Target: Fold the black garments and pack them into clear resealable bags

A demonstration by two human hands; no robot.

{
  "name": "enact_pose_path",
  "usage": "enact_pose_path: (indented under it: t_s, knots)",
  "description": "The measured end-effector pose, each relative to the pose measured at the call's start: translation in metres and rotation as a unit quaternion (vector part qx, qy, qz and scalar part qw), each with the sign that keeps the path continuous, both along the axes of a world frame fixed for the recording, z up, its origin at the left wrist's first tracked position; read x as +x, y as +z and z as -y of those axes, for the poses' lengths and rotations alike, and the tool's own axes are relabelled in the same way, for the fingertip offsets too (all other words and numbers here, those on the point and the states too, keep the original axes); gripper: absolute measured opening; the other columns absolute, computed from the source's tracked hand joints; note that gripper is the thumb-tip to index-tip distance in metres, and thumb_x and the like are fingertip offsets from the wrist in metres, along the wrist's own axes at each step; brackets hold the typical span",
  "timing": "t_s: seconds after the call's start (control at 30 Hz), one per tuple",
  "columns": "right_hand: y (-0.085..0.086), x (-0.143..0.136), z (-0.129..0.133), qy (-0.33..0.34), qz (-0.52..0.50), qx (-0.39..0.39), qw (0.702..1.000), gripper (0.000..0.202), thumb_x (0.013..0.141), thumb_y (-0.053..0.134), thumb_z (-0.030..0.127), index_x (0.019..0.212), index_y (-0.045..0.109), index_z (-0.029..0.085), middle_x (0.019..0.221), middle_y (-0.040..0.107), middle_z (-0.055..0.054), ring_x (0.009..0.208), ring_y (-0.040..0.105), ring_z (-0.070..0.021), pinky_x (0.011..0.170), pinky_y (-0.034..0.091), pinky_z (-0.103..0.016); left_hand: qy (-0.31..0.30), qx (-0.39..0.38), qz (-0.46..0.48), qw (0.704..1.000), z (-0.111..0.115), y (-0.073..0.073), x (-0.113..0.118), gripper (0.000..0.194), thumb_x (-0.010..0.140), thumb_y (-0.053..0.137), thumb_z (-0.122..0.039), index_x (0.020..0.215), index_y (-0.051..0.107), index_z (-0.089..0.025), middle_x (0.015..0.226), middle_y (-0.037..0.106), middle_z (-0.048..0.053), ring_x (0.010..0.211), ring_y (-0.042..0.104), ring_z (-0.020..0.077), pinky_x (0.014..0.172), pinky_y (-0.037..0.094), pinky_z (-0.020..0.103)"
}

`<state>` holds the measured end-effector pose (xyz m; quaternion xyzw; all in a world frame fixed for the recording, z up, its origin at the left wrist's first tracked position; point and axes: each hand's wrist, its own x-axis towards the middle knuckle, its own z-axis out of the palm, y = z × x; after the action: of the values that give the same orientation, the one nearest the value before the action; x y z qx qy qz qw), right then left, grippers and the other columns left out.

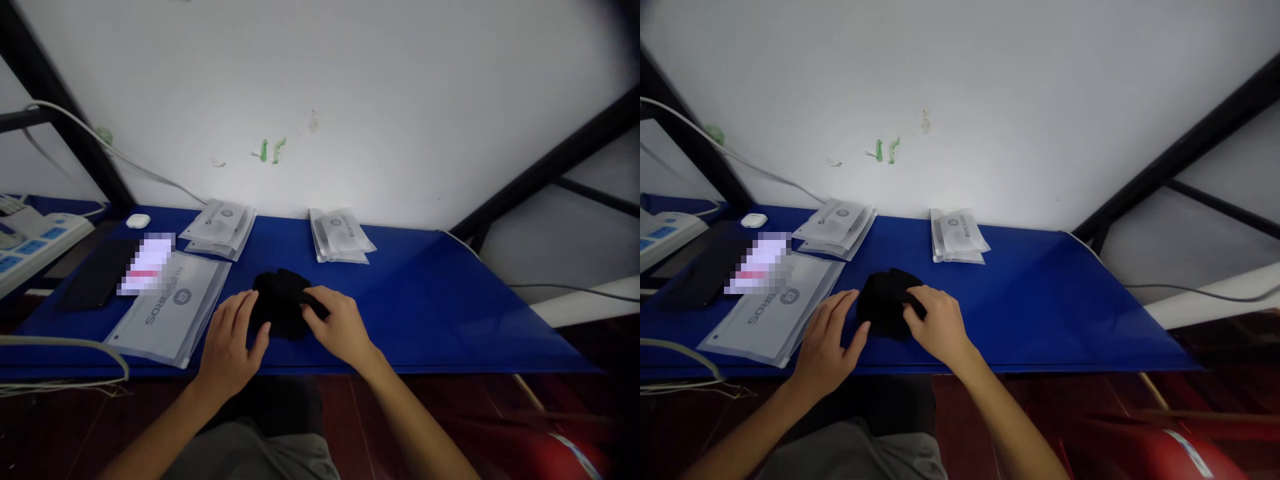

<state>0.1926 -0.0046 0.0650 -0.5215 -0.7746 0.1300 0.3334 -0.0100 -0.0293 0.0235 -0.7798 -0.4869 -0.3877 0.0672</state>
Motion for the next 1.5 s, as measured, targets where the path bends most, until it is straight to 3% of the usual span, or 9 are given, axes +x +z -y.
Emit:
enact_pose_path:
  t_s: [0.13,0.27,0.5,0.77,0.93,1.1,1.3,1.37,1.5]
  knots:
    - [0.015,-0.002,-0.006,-0.077,-0.141,-0.043,0.986,0.016,0.085,0.053,0.029,0.082,0.065,0.019,0.070,0.066,0.000,0.064,0.060,-0.0156,0.058,0.045,-0.026,0.001,0.013,-0.028,1.000,0.012,0.006,0.009,0.053,0.087,0.055,-0.026,0.135,0.038,-0.015,0.124,0.056,0.017,0.115,0.052,0.0298,0.096,0.046,0.045]
    - [0.003,0.013,-0.020,-0.159,-0.258,-0.060,0.951,0.022,0.083,0.054,0.038,0.087,0.062,0.018,0.073,0.066,-0.003,0.069,0.062,-0.0186,0.060,0.050,-0.029,0.004,-0.036,-0.065,0.997,0.018,0.008,0.015,0.045,0.087,0.054,-0.036,0.129,0.048,-0.018,0.126,0.057,0.015,0.115,0.053,0.0317,0.093,0.047,0.048]
    - [-0.029,0.042,-0.016,-0.206,-0.024,0.072,0.976,0.041,0.086,0.051,0.033,0.124,0.054,0.017,0.126,0.058,-0.018,0.116,0.056,-0.0317,0.094,0.047,-0.052,-0.002,-0.131,-0.149,0.980,0.009,0.000,0.001,0.034,0.087,0.045,-0.019,0.117,0.061,-0.016,0.124,0.061,0.014,0.115,0.054,0.0321,0.091,0.047,0.052]
    - [-0.024,0.028,-0.001,-0.123,0.141,0.049,0.981,0.051,0.082,0.061,0.043,0.126,0.054,0.019,0.117,0.064,-0.015,0.106,0.061,-0.0335,0.086,0.051,-0.052,0.018,-0.139,-0.155,0.978,-0.009,0.006,-0.006,0.039,0.090,0.043,-0.020,0.125,0.058,-0.013,0.129,0.059,0.015,0.118,0.053,0.0316,0.094,0.045,0.051]
    - [-0.026,0.025,-0.006,-0.123,0.085,0.002,0.989,0.034,0.084,0.049,0.023,0.115,0.061,0.020,0.101,0.070,-0.010,0.089,0.067,-0.0273,0.075,0.054,-0.044,0.027,-0.156,-0.146,0.976,-0.011,-0.002,-0.004,0.035,0.092,0.043,-0.028,0.119,0.061,-0.016,0.124,0.061,0.015,0.115,0.055,0.0321,0.091,0.047,0.052]
    - [-0.017,0.053,-0.015,-0.159,-0.103,-0.058,0.980,0.028,0.080,0.054,0.028,0.104,0.063,0.019,0.073,0.066,-0.002,0.064,0.064,-0.0183,0.061,0.053,-0.032,0.042,-0.142,-0.142,0.979,-0.020,-0.004,-0.030,0.037,0.086,0.039,-0.017,0.114,0.064,-0.018,0.120,0.064,0.014,0.113,0.056,0.0329,0.091,0.047,0.055]
    - [-0.008,0.082,-0.018,-0.324,-0.068,0.099,0.939,0.044,0.081,0.052,0.026,0.123,0.055,0.013,0.117,0.063,-0.019,0.101,0.063,-0.0299,0.084,0.052,-0.051,0.068,-0.129,-0.141,0.979,-0.025,0.002,-0.039,0.040,0.087,0.037,-0.017,0.119,0.061,-0.014,0.123,0.063,0.015,0.113,0.057,0.0326,0.091,0.048,0.053]
    - [-0.009,0.068,-0.014,-0.277,-0.004,0.166,0.946,0.041,0.086,0.050,0.028,0.125,0.055,0.015,0.122,0.061,-0.018,0.115,0.056,-0.0315,0.096,0.045,-0.055,0.047,-0.124,-0.136,0.982,-0.025,0.006,-0.031,0.040,0.091,0.037,-0.023,0.124,0.058,-0.015,0.128,0.060,0.015,0.119,0.054,0.0315,0.099,0.044,0.054]
    - [-0.027,0.028,-0.008,-0.055,0.151,0.088,0.983,0.041,0.093,0.047,0.034,0.131,0.053,0.022,0.138,0.052,-0.013,0.130,0.046,-0.0307,0.107,0.037,-0.055,0.025,-0.130,-0.152,0.979,-0.029,0.006,-0.018,0.045,0.096,0.036,-0.035,0.133,0.051,-0.015,0.140,0.051,0.014,0.133,0.042,0.0314,0.109,0.030,0.059]
